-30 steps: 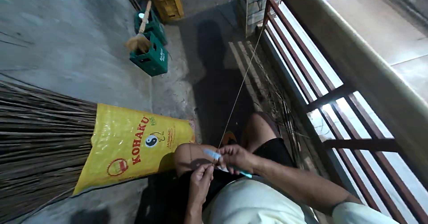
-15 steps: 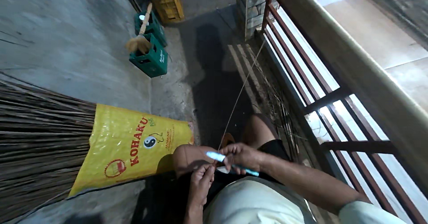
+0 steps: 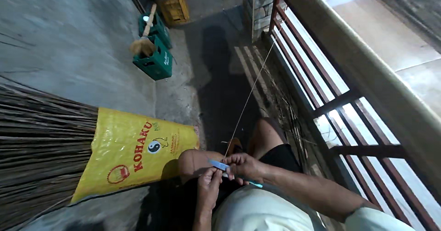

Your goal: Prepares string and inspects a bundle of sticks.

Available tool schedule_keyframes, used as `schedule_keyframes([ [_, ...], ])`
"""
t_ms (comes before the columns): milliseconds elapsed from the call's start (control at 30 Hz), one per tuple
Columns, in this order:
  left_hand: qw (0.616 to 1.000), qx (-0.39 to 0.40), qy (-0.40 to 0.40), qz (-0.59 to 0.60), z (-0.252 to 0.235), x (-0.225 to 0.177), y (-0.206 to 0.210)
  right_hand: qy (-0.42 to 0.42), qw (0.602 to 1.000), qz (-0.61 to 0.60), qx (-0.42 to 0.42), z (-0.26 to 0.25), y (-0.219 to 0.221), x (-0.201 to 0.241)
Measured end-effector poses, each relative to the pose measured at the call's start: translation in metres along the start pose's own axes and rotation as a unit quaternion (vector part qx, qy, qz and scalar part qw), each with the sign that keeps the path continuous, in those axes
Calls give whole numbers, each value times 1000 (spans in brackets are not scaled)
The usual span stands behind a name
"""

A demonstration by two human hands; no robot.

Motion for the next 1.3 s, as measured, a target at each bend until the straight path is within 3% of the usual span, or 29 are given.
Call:
schedule_keyframes([
  [67, 1000, 0, 8, -3, 0, -1, -1, -11, 1000, -15, 6, -3, -6, 2],
  [233, 1000, -4, -8, -15, 4, 2, -6, -53, 992, -71, -86, -2, -47, 36],
  [467, 1000, -7, -5, -7, 5, 3, -4, -30, 999, -28, -30, 1, -24, 19],
  [667, 1000, 0, -17, -16, 13, 5, -11, -35, 976, -144, -160, 1, -70, 50],
  [900, 999, 2, -25, -34, 14, 4, -12, -32, 996, -75, -40, 0, -36, 21],
  [1067, 1000, 9, -14, -25, 19, 6, -21, -37, 978, -149, -141, 1, -71, 51],
  [1300, 999, -6, -16, -28, 21, 7, -16, -30, 995, -73, -54, -3, -32, 24],
])
Point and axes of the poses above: each hand's wrist, its own z-axis away from the middle knuckle, its own y-axis out of the palm, x = y × z, the point moved 1 cm from there along -z, towards the middle knuckle, and after that the axes turned 14 degrees about y, right-handed, at the moved point
